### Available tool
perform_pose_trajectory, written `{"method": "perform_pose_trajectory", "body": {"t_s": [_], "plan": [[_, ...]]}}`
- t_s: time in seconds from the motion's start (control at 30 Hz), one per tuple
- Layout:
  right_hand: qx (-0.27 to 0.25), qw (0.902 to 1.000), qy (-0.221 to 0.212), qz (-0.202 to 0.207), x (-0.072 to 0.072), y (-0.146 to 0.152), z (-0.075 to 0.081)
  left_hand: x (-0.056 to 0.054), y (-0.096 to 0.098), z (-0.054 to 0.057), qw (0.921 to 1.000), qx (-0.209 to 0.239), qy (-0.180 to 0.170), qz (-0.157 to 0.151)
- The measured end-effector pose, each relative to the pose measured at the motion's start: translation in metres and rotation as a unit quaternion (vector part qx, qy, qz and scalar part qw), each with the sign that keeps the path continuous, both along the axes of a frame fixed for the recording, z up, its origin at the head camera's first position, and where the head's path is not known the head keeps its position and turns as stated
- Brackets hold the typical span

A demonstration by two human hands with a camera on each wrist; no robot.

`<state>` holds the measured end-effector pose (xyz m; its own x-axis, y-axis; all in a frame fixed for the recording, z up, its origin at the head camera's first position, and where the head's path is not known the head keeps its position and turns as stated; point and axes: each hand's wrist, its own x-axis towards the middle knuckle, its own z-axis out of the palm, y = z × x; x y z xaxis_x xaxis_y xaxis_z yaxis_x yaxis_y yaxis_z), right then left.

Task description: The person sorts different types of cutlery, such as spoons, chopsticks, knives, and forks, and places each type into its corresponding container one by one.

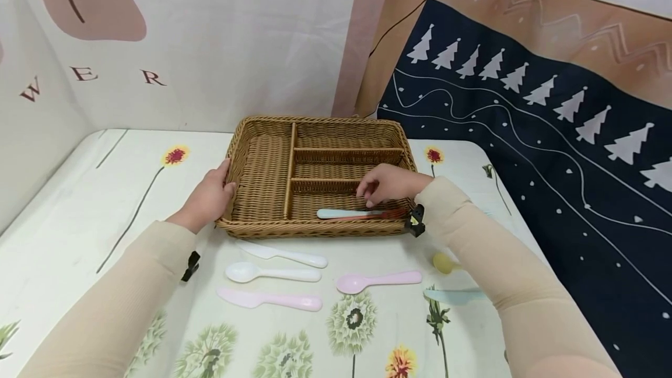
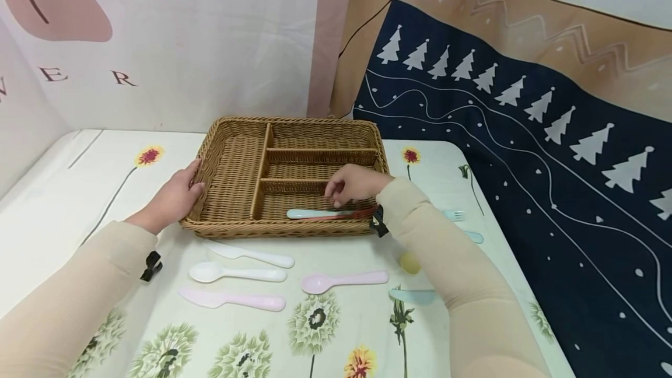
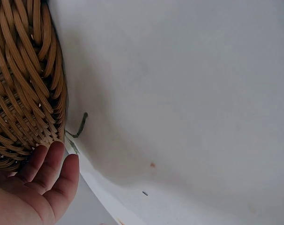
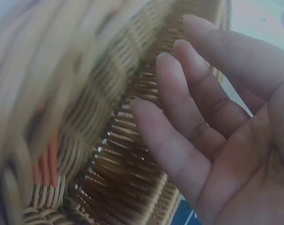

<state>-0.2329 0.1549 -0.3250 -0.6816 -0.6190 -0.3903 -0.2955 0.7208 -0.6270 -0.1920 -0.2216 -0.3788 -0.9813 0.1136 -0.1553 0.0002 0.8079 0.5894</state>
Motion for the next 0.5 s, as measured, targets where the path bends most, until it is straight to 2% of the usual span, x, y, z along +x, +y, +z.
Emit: {"method": "perform_pose_trajectory", "body": {"t_s": [0.3, 0.5], "plan": [[-0.061, 0.9963, 0.001, -0.06, 0.002, 0.018, 0.009, 0.002, 0.0, 0.001, 1.0, 0.003, -0.001, 0.0], [-0.089, 0.9885, 0.022, -0.12, 0.003, 0.032, 0.017, 0.003, 0.001, 0.002, 1.0, 0.007, 0.0, 0.0]]}}
